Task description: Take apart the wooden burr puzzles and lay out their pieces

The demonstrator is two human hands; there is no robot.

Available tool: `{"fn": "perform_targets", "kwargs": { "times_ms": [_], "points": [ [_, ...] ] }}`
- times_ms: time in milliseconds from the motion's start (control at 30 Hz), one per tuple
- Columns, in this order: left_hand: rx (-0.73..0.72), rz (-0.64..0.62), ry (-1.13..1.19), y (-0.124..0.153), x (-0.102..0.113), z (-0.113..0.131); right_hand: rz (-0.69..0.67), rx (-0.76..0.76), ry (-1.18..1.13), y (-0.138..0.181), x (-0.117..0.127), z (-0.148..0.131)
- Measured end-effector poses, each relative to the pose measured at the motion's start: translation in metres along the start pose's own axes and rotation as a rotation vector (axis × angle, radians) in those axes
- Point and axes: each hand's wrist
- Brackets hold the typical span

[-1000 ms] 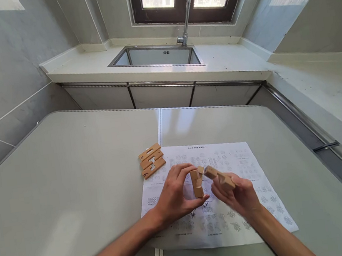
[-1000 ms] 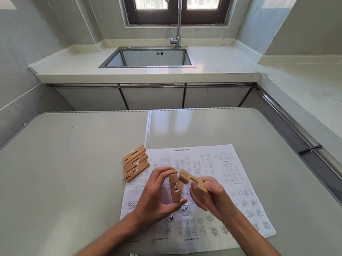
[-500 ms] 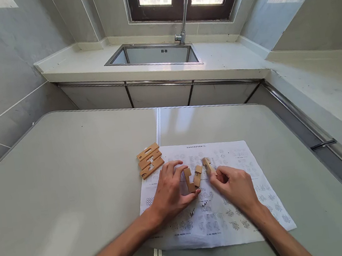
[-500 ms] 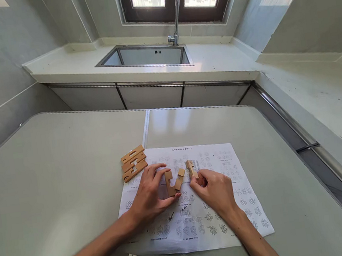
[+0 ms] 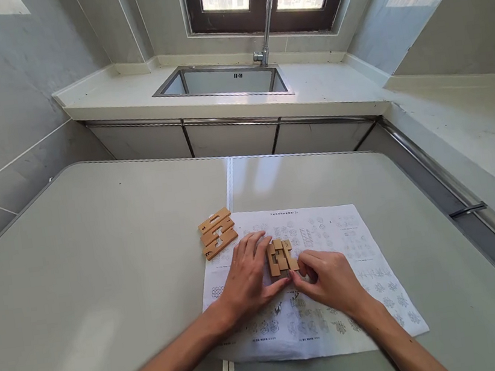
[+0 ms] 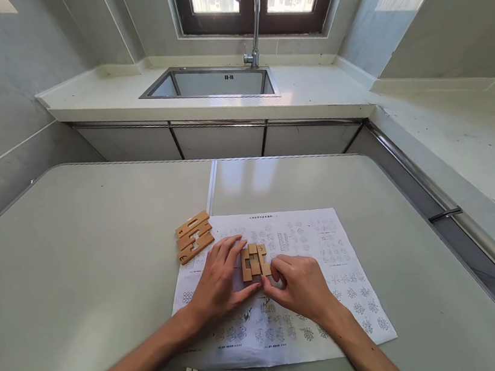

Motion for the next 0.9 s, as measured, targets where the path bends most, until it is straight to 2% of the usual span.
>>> {"fn": "perform_targets", "kwargs": {
  "times_ms": [200,333,500,700,900],
  "points": [
    [-0.114,-0.098,-0.013,0.000,0.003,0.003,-0.090,0.088,-0.083,-0.001,0.003,-0.003],
    [-0.156,-0.121,-0.061,-0.001,0.003,0.005,-0.093,0.117,-0.118,0.000,-0.001,-0.003],
    [-0.167,-0.116,-0.108,-0.002,0.006,0.009,-0.042,0.138,-0.141,-0.001,-0.009,-0.004],
    [-0.166,-0.133,-0.143,-0.001,0.018,0.013,0.006,0.092,-0.152,-0.003,-0.012,-0.006],
    [-0.116,-0.077,-0.235,0.016,0.028,-0.004,-0.011,0.095,-0.161,-0.006,-0.009,-0.008]
  ]
}}
Point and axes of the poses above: each hand's wrist, its own y-axis away from the middle knuckle, its own x-axis out of the back of the hand, z = x × y, and after that the axes turned 13 degrees about -z, right-handed
